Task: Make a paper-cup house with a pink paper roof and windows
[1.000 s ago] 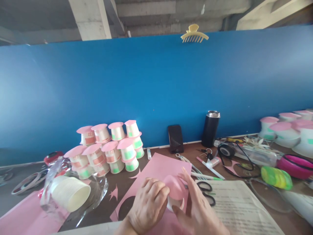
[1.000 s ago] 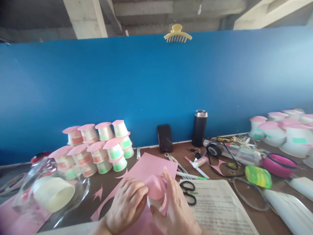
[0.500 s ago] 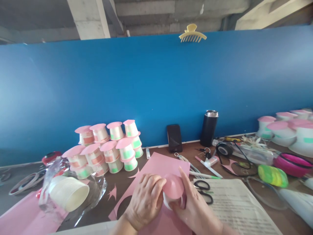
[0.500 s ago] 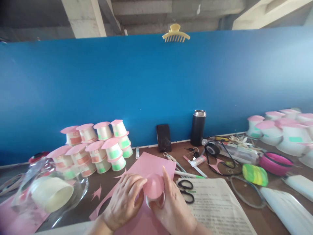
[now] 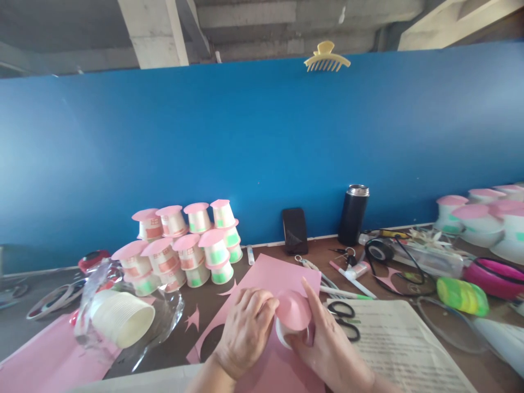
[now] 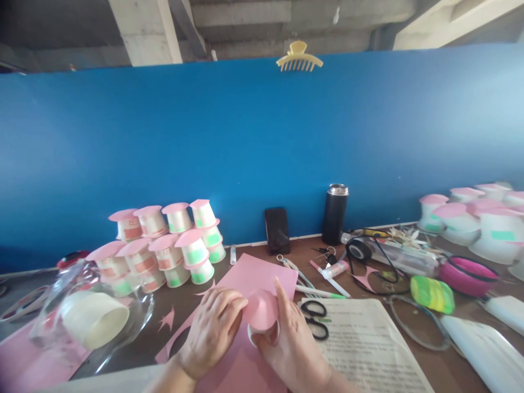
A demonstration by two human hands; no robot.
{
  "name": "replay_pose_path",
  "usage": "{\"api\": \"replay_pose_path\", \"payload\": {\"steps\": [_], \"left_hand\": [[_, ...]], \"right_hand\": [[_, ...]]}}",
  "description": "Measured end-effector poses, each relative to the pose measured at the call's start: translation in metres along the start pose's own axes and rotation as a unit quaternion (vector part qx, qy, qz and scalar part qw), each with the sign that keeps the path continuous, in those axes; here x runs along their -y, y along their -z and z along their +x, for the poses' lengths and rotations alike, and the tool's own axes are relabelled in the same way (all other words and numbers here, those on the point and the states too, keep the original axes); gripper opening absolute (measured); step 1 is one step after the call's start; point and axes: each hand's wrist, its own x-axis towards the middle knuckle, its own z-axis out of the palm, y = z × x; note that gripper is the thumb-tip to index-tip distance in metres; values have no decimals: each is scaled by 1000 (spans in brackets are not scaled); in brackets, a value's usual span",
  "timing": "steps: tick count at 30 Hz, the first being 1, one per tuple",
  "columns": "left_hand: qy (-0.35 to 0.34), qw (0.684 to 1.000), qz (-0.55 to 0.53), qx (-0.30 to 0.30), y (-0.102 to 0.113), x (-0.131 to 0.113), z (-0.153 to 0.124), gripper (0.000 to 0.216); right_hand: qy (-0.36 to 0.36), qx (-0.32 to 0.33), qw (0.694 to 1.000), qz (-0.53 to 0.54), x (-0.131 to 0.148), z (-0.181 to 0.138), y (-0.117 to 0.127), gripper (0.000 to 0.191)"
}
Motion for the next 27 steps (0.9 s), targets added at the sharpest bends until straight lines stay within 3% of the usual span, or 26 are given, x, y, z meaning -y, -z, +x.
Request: {"api": "replay_pose_path", "payload": {"steps": [9,27], "left_hand": [[-5,1000,-2,0,2,-4,0,23],[-13,1000,2,-6,3,-7,3,24]], "right_hand": [[9,-21,1000,-11,0,1,2,89],[-32,13,999,-19,0,3,2,87]]}}
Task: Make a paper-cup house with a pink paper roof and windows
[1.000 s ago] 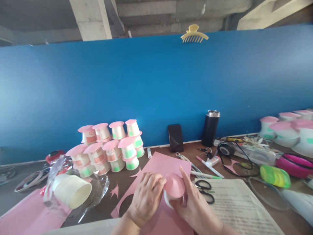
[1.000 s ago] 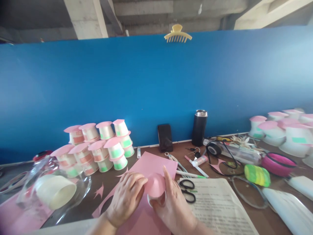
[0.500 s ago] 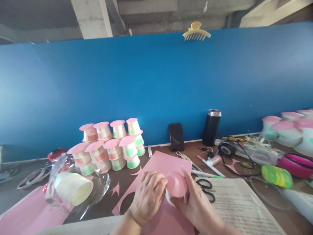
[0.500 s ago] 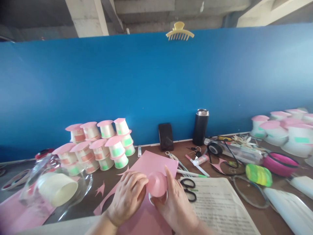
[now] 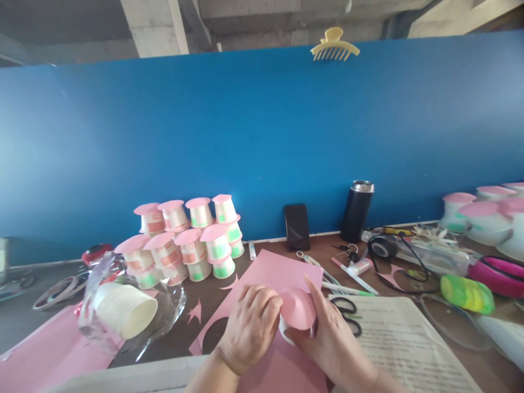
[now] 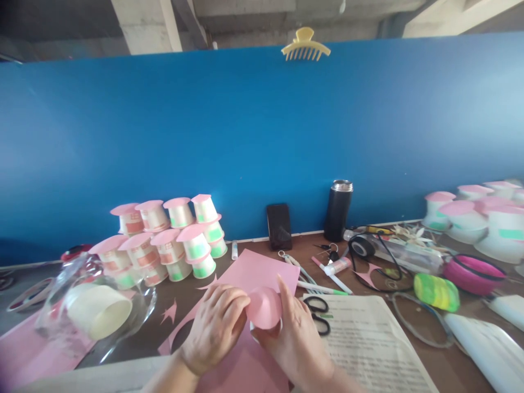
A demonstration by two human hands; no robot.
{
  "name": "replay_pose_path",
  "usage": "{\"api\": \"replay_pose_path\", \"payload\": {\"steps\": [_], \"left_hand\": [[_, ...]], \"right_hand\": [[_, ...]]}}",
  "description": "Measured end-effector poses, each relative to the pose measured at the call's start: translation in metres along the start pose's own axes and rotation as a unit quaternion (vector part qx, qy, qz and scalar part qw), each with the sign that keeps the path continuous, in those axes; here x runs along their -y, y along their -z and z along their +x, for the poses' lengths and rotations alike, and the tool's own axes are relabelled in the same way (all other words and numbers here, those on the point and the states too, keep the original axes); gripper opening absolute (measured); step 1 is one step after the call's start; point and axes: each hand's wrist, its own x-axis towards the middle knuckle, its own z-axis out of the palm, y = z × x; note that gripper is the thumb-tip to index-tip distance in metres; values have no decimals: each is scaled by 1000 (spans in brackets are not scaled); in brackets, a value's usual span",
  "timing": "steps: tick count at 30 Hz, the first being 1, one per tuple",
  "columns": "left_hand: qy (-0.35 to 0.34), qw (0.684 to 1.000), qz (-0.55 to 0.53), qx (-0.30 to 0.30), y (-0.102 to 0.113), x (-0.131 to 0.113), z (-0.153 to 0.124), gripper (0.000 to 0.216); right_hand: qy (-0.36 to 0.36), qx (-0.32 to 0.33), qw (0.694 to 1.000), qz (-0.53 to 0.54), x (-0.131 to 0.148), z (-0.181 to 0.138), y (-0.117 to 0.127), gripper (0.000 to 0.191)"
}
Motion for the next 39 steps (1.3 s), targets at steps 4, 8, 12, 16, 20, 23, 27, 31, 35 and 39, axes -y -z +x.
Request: {"api": "replay_pose_path", "payload": {"steps": [4,8,12,16,20,23,27,31,35,39], "left_hand": [[3,1000,5,-1,0,-1,1,23],[7,1000,17,-5,0,-2,1,22],[12,1000,23,13,-1,-2,1,17],[18,999,25,18,-1,-3,0,14],[24,999,23,20,-1,-3,-1,15],[13,999,29,18,-1,-1,-2,28],[-10,999,33,2,-2,2,-1,34],[-13,999,37,-19,-3,3,2,26],[1,999,39,-11,-2,1,4,19],[11,999,37,-8,0,-1,4,19]], "right_hand": [[-3,4,1000,-16,0,0,1,88],[0,-3,1000,-25,-1,-1,0,94],[4,-8,999,-31,-3,-2,-4,97],[10,-10,999,-35,-4,-3,-5,94],[-2,-5,999,-34,0,-2,-2,96],[-22,5,999,-28,3,-2,0,97],[-34,6,999,-23,5,-2,1,97],[-19,3,1000,-21,3,-2,-1,96],[-23,-3,999,-21,1,-2,-4,96],[-17,-4,1000,-21,1,-1,-4,96]]}}
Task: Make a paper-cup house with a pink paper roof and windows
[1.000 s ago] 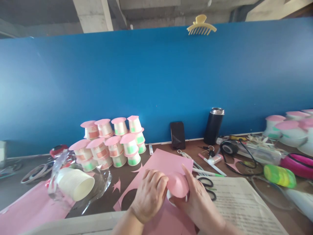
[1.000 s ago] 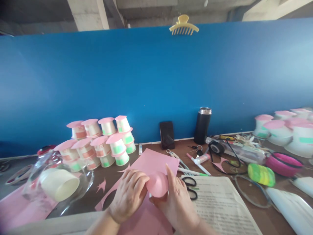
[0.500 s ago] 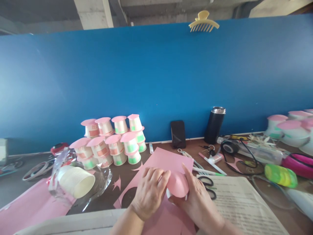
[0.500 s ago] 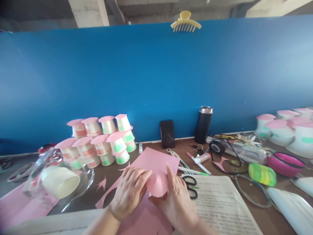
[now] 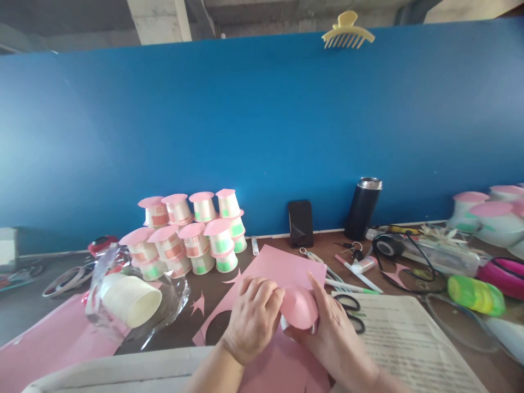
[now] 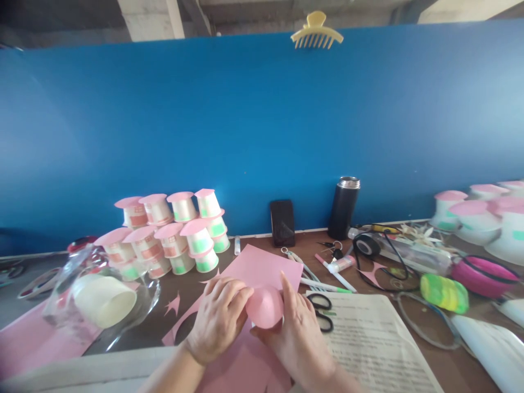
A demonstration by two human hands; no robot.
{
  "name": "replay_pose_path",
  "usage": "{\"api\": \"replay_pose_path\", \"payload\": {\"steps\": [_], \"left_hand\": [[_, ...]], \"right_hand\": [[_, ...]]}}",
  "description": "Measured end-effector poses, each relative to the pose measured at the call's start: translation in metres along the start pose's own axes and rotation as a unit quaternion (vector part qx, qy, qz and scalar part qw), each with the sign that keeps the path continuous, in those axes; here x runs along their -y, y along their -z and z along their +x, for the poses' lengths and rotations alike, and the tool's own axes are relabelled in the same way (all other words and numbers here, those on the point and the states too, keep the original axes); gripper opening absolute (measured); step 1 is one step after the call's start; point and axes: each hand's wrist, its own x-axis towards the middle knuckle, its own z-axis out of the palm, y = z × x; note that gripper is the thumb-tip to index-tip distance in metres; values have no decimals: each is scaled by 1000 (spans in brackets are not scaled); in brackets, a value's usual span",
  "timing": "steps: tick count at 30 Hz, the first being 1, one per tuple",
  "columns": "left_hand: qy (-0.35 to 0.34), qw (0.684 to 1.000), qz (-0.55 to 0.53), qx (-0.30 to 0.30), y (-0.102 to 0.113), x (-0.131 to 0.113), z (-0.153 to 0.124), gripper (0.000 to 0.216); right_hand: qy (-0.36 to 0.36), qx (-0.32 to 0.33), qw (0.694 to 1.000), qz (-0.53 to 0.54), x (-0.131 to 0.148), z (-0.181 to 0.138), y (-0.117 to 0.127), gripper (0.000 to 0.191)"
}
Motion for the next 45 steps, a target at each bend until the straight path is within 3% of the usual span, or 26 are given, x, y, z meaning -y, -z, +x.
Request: {"api": "replay_pose_path", "payload": {"steps": [14,20,26,31,38,45], "left_hand": [[16,997,46,61,1,-6,1,23],[17,996,53,63,2,-8,4,17],[10,996,54,66,3,-8,3,16],[11,995,59,86,4,-8,2,13],[8,994,78,77,2,-9,3,11],[11,995,68,66,4,-10,3,15]], "right_hand": [[-9,4,999,-35,1,-1,1,99],[-30,15,999,-32,3,0,0,99],[-5,-2,999,-42,-1,-3,0,110],[71,-26,997,-23,-4,-9,6,114],[251,-28,967,-37,-3,-5,18,93],[235,-10,971,-34,1,-2,21,90]]}}
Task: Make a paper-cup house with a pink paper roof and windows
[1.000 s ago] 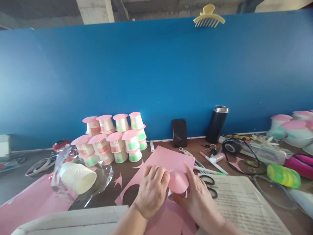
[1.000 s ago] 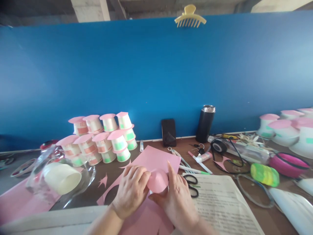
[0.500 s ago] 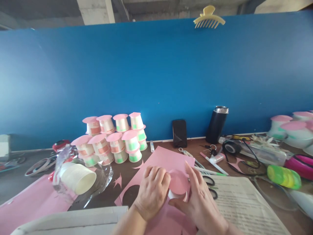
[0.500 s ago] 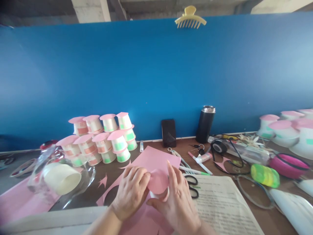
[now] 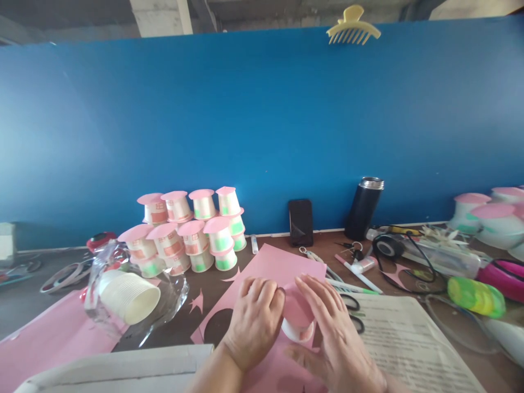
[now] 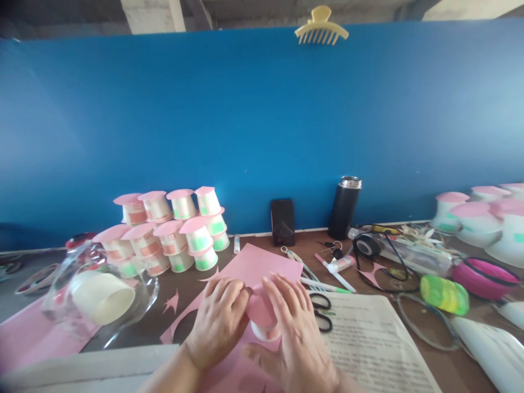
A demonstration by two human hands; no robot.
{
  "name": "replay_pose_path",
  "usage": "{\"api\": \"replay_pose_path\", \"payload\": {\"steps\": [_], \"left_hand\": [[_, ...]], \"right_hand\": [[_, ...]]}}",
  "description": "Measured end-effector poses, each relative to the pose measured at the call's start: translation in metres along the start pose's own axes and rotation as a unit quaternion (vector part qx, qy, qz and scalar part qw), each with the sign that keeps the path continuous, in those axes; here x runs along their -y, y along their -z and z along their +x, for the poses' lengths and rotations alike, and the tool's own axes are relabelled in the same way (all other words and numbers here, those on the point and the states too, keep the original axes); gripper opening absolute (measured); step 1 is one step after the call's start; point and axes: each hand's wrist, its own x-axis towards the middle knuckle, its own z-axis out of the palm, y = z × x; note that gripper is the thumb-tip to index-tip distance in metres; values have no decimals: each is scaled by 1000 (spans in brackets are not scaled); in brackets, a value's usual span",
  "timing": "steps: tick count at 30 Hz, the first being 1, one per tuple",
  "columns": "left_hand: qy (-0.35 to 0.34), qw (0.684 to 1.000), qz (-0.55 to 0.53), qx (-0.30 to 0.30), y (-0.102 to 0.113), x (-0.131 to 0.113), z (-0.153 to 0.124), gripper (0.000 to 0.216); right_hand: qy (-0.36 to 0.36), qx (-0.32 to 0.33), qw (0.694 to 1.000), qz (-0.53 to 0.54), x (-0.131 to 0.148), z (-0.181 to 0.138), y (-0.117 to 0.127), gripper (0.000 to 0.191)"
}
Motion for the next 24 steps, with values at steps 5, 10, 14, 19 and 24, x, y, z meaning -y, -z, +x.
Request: {"api": "replay_pose_path", "payload": {"steps": [5,10,14,19,24], "left_hand": [[-6,1000,-12,11,2,2,1,20],[-6,994,-76,83,-1,9,-6,57],[47,989,-132,56,-15,19,-16,69],[211,925,-315,26,-12,24,-12,36],[210,903,-374,-30,5,12,0,20]], "right_hand": [[-32,2,999,-11,-4,-7,0,97],[-44,2,999,-23,-6,-8,4,97],[-75,-14,997,-27,-3,-5,7,92],[-150,21,988,-15,-1,-2,1,114],[-222,67,970,68,-3,0,-5,117]]}}
